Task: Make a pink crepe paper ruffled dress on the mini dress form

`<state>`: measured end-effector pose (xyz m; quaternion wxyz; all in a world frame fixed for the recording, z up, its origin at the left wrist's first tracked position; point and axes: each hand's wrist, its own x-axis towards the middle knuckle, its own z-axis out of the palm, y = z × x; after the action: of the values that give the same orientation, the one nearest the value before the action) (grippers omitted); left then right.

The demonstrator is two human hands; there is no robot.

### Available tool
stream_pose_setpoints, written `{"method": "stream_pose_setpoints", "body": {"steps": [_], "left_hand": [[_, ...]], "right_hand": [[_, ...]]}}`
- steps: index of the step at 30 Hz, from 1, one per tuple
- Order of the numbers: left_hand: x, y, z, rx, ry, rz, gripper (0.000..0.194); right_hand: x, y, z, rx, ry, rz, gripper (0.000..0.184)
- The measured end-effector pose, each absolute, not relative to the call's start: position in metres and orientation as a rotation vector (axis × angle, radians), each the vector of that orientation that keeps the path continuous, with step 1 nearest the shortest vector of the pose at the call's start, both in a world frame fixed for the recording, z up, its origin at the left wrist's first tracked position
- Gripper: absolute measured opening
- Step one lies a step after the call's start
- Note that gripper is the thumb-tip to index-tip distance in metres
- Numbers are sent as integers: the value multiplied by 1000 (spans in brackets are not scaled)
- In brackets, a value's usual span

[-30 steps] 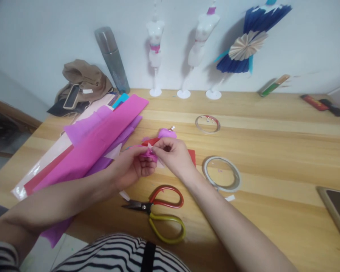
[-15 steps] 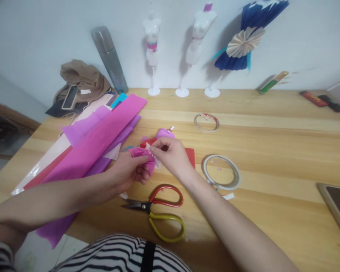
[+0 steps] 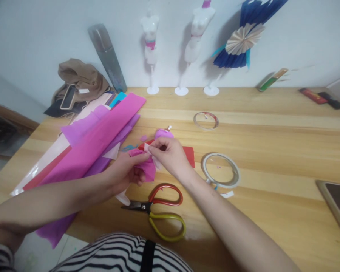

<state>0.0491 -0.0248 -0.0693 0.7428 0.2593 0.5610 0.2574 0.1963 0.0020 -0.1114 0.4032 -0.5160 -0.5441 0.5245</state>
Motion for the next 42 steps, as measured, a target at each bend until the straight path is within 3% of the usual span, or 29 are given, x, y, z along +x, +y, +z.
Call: {"method": "stream_pose_setpoints", "body": {"steps": [42], "left_hand": [[42,-21,-73,538,1332,576,18]], "right_hand": [[196,-2,-109,-1255,-1388,1235,15]]}}
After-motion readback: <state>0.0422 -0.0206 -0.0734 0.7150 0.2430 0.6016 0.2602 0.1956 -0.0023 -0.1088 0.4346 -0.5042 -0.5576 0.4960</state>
